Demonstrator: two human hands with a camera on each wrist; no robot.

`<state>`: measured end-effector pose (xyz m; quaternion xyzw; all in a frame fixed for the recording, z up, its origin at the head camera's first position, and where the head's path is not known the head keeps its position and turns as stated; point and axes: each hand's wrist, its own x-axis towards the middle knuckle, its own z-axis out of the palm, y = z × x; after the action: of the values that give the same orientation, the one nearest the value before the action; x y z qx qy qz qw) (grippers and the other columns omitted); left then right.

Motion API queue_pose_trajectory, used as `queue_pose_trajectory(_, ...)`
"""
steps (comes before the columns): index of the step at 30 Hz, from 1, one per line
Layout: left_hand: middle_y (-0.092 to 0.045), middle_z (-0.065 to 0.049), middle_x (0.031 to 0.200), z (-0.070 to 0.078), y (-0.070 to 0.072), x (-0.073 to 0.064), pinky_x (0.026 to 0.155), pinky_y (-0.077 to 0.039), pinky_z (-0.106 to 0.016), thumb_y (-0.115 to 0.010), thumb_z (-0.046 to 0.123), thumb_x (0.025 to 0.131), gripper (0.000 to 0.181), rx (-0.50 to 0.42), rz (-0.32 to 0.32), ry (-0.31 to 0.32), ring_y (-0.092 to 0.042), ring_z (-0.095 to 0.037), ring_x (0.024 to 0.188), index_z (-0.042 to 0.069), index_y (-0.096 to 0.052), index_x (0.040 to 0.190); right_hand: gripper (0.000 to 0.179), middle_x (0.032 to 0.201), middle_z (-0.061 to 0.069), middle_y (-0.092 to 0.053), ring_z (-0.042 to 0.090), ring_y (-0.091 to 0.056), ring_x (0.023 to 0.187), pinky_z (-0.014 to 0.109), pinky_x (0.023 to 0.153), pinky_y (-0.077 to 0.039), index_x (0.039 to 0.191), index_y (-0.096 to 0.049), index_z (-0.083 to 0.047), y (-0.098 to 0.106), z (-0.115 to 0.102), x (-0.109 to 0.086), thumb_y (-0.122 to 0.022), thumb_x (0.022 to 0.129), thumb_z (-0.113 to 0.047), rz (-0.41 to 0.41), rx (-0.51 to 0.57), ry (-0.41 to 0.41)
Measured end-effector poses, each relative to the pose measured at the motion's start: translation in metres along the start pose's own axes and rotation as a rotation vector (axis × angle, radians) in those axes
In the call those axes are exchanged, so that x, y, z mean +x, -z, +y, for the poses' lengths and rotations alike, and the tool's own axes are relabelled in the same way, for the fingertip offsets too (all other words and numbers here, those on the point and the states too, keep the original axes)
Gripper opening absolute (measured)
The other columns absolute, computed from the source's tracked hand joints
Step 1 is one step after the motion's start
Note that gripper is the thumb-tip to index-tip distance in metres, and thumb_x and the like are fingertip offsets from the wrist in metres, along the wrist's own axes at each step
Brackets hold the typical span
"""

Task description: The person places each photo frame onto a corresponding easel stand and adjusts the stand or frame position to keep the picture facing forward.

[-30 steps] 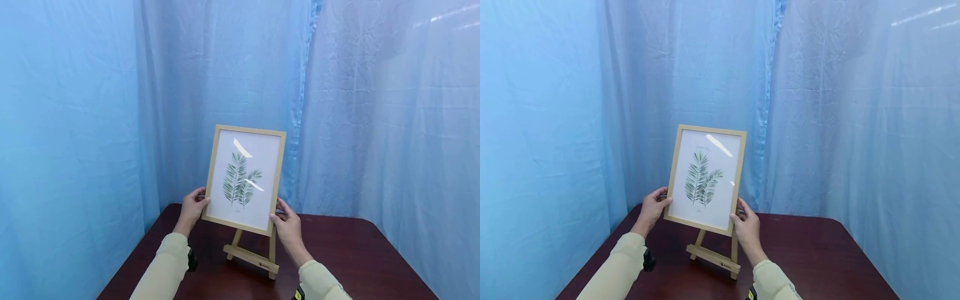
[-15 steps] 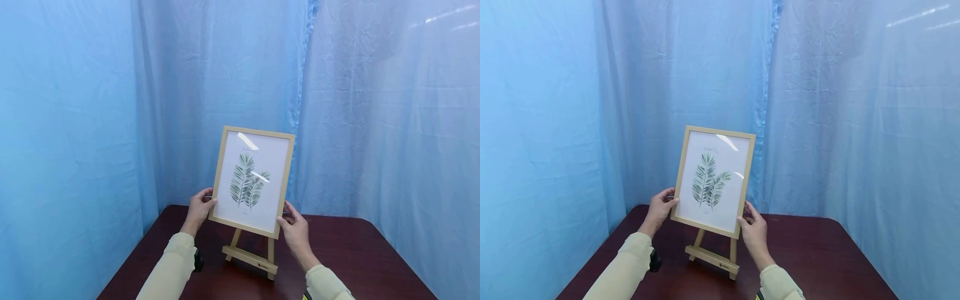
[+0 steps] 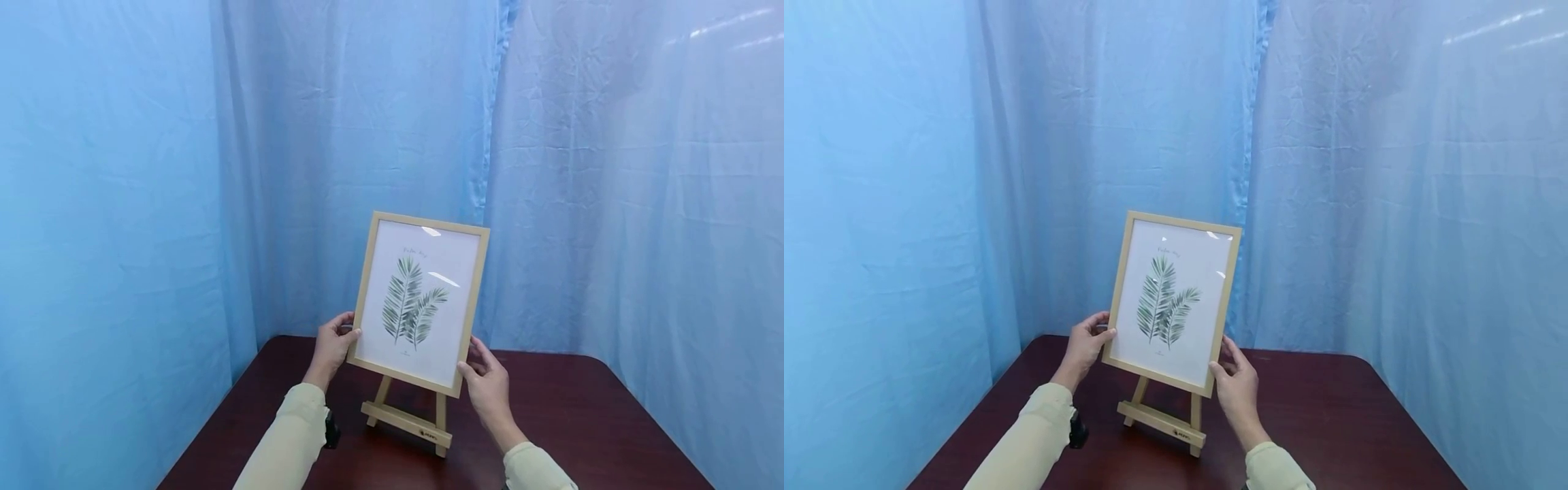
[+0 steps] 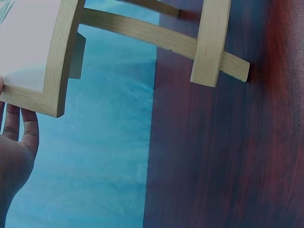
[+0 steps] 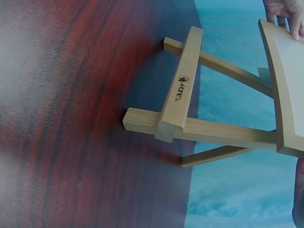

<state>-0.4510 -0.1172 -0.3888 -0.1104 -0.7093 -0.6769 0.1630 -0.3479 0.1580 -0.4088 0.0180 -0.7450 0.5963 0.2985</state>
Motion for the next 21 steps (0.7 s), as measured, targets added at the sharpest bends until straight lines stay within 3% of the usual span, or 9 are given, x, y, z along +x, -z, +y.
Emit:
queue_pose_trajectory(8,-0.067,-0.018,0.114,0.002,0.000,0.000,0.084,-0.054,-0.038,-0.066,-0.006,0.089,0.036,-0.012,-0.016,0.041,-0.061,-0.028,0.101,-0.003,-0.065,0.124,0.060,0.134,0.017,-0.057,0.034,-0.062,0.109,0.025,0.078,-0.055,0.148,-0.045,-0.009,-0.001,-0.004,-0.005,-0.065,0.093,0.003,0.005,-0.031,-0.058)
queue_pose_trajectory(21,-0.067,-0.018,0.115,-0.015,-0.008,-0.009,0.087,-0.054,-0.040,-0.066,-0.006,0.090,0.035,0.006,-0.016,0.060,-0.063,-0.028,0.103,-0.003,-0.065,0.125,0.059,0.133,0.017,-0.058,0.035,-0.063,0.108,0.029,0.077,-0.057,0.147,-0.047,-0.007,0.003,0.009,-0.013,-0.065,0.092,0.003,0.024,-0.061,-0.074)
